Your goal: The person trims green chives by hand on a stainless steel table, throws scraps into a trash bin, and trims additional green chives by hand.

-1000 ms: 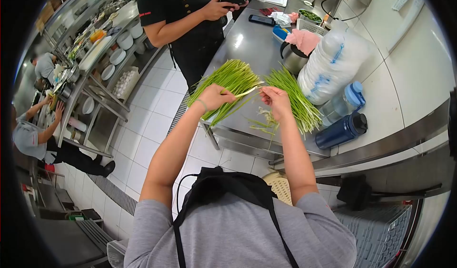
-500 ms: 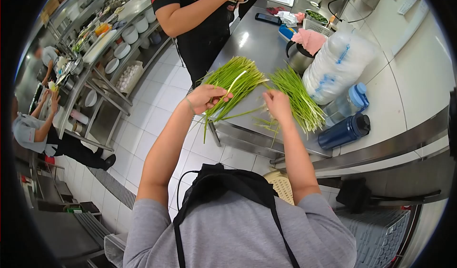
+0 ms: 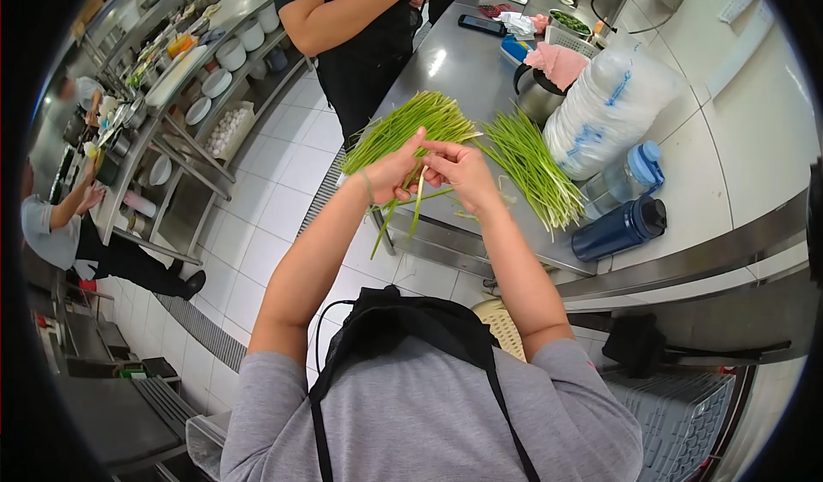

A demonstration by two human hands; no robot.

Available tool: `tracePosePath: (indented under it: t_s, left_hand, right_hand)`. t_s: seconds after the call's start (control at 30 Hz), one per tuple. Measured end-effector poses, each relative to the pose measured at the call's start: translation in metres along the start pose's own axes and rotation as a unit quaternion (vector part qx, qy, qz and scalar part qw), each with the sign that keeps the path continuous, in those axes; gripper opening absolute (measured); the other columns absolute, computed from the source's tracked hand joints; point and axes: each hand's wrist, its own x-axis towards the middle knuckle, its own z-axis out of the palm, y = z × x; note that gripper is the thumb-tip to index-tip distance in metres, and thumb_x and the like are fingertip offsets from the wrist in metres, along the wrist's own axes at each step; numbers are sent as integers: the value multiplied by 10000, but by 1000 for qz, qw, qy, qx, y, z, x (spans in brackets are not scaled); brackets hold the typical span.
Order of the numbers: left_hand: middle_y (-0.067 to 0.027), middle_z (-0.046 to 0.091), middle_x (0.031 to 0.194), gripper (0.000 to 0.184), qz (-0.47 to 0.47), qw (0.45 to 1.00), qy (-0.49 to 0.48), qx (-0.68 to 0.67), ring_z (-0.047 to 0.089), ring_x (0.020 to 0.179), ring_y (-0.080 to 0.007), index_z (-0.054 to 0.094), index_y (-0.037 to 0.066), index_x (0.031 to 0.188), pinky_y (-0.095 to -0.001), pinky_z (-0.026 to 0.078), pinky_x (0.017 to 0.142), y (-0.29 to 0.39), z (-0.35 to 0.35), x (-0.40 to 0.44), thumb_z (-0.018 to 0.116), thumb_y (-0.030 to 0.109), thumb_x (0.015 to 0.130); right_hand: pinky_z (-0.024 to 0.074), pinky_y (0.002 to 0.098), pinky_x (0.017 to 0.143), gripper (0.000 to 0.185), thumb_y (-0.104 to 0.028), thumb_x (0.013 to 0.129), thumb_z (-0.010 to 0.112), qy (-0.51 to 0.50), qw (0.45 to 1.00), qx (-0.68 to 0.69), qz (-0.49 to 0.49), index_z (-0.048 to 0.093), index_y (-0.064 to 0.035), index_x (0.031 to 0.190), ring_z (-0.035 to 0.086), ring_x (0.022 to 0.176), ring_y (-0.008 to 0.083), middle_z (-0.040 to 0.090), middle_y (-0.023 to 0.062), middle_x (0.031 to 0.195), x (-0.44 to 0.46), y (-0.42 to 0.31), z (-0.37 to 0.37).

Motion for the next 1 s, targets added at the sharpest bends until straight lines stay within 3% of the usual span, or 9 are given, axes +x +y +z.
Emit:
tracePosePath:
  t_s: [0.1,0.23,0.3,0.4,0.43,0.77,0.87,0.93,1.0]
  left_hand:
    - [0,522,727,635,23,1000,12,8,356,523,-65,533,73,863,-162,247,405,2,7,-3,211,621,837]
    - [-18,547,716,476,63,995,36,66,434,556,-76,545,60,870,-187,336,472,-6,15,-15,312,474,890]
    - [-30,558,694,292,73,995,-23,69,502,613,-91,556,46,858,-228,398,557,-22,-1,-19,415,299,894]
    - [-27,549,671,210,56,997,-51,24,524,632,-101,557,41,832,-244,420,581,-34,-10,-38,467,225,873]
    - [10,542,668,216,45,997,-52,25,518,634,-88,567,65,835,-212,420,598,-39,-13,-44,484,262,867]
    - [0,553,664,205,48,998,-7,43,506,622,-69,586,50,788,-200,407,576,-50,-9,-65,496,220,860]
    - [-4,569,695,176,124,989,50,59,505,638,-64,595,42,807,-201,400,588,-57,-8,-61,519,196,846]
    - [4,571,710,179,225,958,164,68,508,667,-68,611,46,798,-202,389,611,-58,-2,-61,523,196,839]
    - [3,576,720,164,252,945,206,25,512,680,-69,611,49,813,-201,381,610,-66,-5,-53,532,192,830]
  right_hand:
    - [449,209,550,157,-84,790,586,-26,997,-63,29,600,14,912,524,562,82,597,42,727,-1,-6,3]
    - [463,213,552,169,-98,786,602,57,998,28,-6,598,17,909,550,582,95,598,44,708,2,-12,-18]
    - [470,215,548,160,-99,782,609,89,992,80,-47,603,17,891,560,586,99,597,46,700,2,-14,-39]
    - [479,221,552,168,-101,770,628,134,985,94,-49,599,17,888,574,599,113,603,51,719,-6,-20,-73]
    - [480,221,553,177,-97,765,633,150,981,110,-52,595,20,892,576,603,115,603,52,728,-8,-20,-82]
    - [483,204,560,182,-77,774,618,181,970,151,-63,576,13,926,564,618,102,588,36,728,-14,-19,-102]
    - [486,205,566,179,-69,775,613,189,968,150,-72,574,15,928,566,622,107,590,42,732,-13,-16,-101]
    - [488,208,569,176,-65,776,611,200,965,151,-82,573,15,928,567,624,110,591,44,734,-12,-12,-100]
    - [500,232,565,161,-49,765,619,229,949,191,-102,577,33,898,577,623,134,593,64,735,-12,-4,-96]
